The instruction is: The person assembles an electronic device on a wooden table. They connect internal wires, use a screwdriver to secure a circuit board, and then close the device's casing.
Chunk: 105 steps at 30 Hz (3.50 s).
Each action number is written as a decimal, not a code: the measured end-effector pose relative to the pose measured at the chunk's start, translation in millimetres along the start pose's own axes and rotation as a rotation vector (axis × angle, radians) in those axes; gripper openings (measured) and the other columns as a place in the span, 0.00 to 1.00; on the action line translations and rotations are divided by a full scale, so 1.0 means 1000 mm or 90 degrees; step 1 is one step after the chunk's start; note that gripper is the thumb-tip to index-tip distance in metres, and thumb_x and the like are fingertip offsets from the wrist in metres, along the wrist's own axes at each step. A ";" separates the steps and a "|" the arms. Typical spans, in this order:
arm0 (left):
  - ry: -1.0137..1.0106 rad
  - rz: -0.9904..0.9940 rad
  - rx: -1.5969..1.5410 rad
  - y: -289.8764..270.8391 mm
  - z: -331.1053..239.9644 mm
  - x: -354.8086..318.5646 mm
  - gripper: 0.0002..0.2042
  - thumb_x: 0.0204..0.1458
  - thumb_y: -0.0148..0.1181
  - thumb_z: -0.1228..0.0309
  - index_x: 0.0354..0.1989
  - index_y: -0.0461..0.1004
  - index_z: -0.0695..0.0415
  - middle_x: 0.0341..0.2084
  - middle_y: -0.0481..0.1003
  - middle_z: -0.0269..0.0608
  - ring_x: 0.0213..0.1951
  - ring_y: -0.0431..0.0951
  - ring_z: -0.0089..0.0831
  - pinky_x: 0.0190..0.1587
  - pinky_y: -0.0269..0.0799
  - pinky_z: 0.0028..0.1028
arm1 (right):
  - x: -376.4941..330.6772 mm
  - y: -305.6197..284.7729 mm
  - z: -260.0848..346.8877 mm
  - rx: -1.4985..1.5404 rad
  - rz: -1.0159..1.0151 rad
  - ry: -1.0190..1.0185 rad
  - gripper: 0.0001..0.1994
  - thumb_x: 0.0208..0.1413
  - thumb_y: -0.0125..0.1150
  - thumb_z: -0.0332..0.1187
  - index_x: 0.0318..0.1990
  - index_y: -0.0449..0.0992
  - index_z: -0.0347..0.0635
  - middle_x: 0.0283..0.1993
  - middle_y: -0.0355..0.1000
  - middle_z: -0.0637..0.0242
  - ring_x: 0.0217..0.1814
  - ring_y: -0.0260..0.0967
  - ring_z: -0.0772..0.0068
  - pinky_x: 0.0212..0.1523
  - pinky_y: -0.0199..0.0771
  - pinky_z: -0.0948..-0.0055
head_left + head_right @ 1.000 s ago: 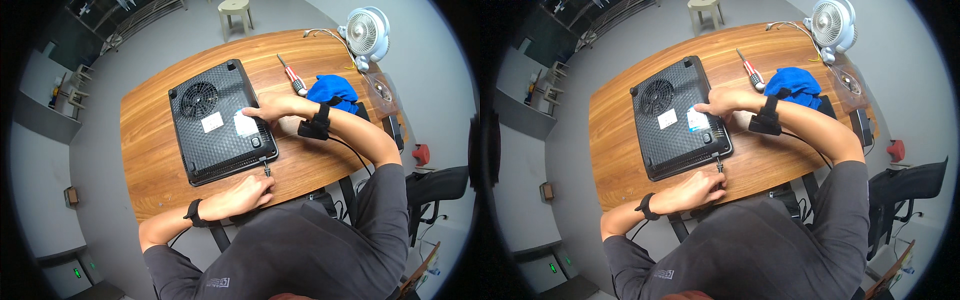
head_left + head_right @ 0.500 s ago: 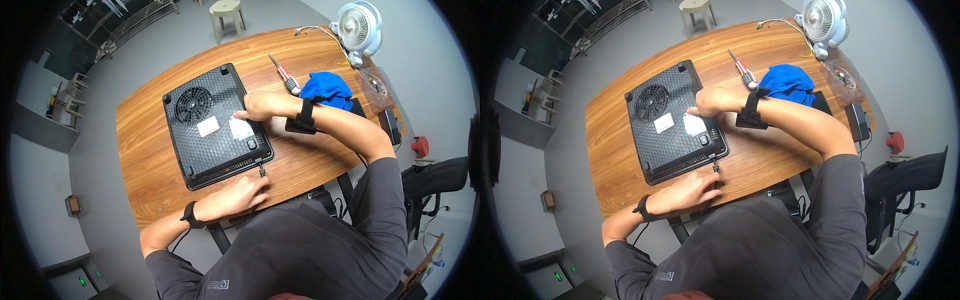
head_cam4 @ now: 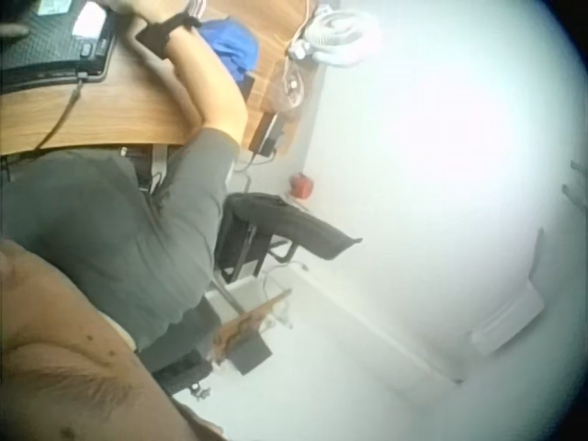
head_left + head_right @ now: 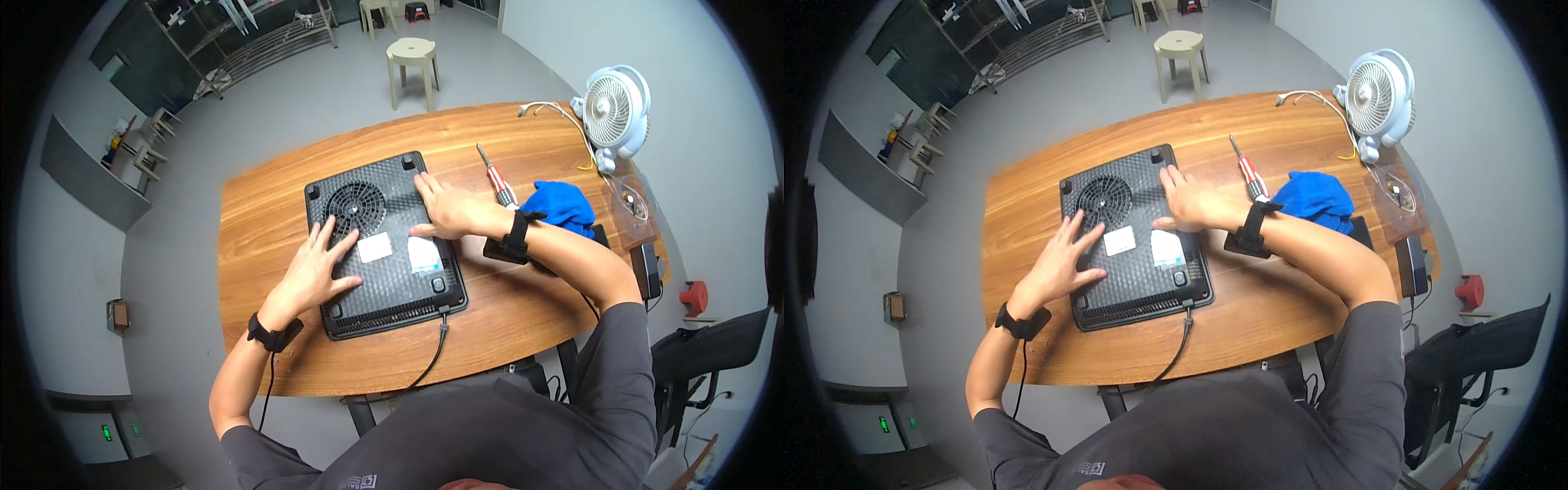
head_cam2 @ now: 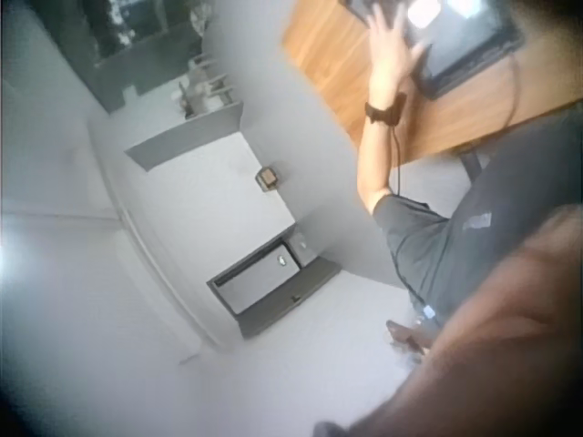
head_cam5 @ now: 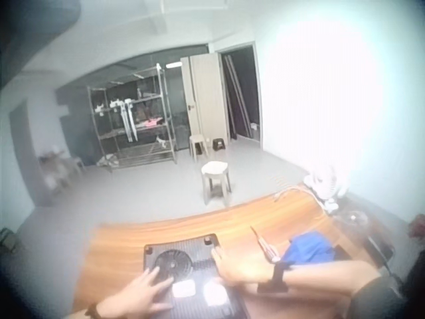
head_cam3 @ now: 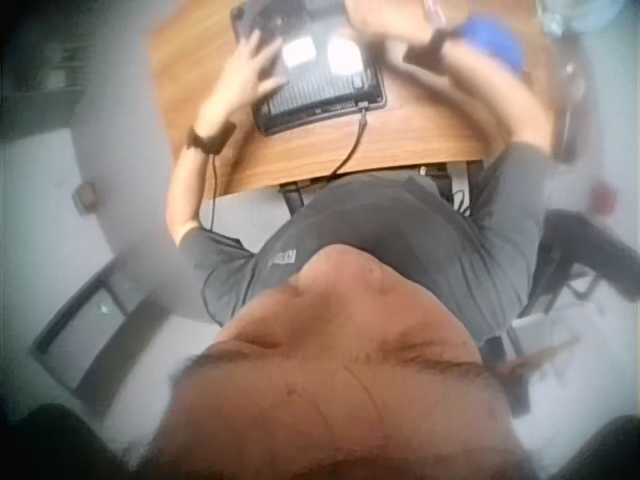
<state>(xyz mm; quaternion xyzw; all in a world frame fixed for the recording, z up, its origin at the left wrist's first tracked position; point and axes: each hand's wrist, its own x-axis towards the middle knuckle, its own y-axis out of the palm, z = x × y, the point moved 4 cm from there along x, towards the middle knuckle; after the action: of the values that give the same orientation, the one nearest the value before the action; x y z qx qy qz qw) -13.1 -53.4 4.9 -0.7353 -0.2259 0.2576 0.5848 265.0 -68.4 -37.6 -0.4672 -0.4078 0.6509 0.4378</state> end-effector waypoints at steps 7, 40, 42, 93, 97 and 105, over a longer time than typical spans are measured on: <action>-0.006 0.001 -0.010 0.003 0.006 -0.001 0.42 0.47 0.72 0.41 0.73 0.66 0.37 0.76 0.51 0.60 0.74 0.53 0.66 0.71 0.62 0.53 | 0.000 0.006 0.009 0.024 0.119 -0.023 0.57 0.64 0.38 0.73 0.78 0.28 0.28 0.79 0.19 0.25 0.82 0.30 0.25 0.79 0.46 0.44; -0.123 0.148 -0.299 0.032 0.091 -0.158 0.09 0.50 0.71 0.76 0.37 0.77 0.62 0.33 0.79 0.43 0.36 0.81 0.39 0.41 0.78 0.34 | 0.006 0.004 0.005 0.028 0.165 -0.025 0.56 0.67 0.46 0.67 0.76 0.27 0.24 0.79 0.15 0.25 0.83 0.26 0.27 0.80 0.42 0.48; -0.125 0.154 -0.269 0.034 0.086 -0.165 0.09 0.48 0.71 0.77 0.35 0.75 0.62 0.31 0.77 0.43 0.35 0.79 0.41 0.39 0.76 0.35 | 0.006 0.005 0.005 0.027 0.160 -0.030 0.55 0.67 0.46 0.67 0.76 0.28 0.24 0.79 0.15 0.24 0.83 0.26 0.27 0.80 0.42 0.48; -0.060 -0.130 -0.485 -0.044 0.000 -0.014 0.05 0.58 0.65 0.79 0.41 0.81 0.65 0.30 0.84 0.39 0.33 0.83 0.22 0.38 0.80 0.23 | -0.046 -0.012 -0.134 -0.037 -0.121 0.272 0.21 0.60 0.55 0.42 0.51 0.69 0.31 0.44 0.79 0.39 0.47 0.78 0.36 0.49 0.78 0.46; -0.081 -0.205 -0.612 -0.039 0.011 -0.008 0.07 0.61 0.64 0.77 0.45 0.82 0.66 0.31 0.84 0.39 0.34 0.84 0.23 0.39 0.81 0.23 | -0.057 -0.050 -0.098 0.064 -0.190 0.092 0.18 0.65 0.53 0.38 0.52 0.68 0.31 0.47 0.74 0.38 0.49 0.74 0.34 0.50 0.74 0.46; -0.083 -0.265 -0.719 -0.035 0.021 0.005 0.05 0.62 0.63 0.78 0.44 0.81 0.65 0.38 0.84 0.43 0.41 0.85 0.27 0.42 0.83 0.25 | -0.079 -0.096 -0.005 0.173 -0.204 -0.199 0.18 0.66 0.58 0.38 0.56 0.69 0.34 0.48 0.74 0.45 0.49 0.74 0.45 0.51 0.75 0.56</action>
<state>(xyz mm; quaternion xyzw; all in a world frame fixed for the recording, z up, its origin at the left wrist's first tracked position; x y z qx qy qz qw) -24.2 -27.4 35.2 -0.8551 -0.5023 0.0227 0.1268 302.2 -115.6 71.2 -0.2275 -0.4483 0.6865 0.5254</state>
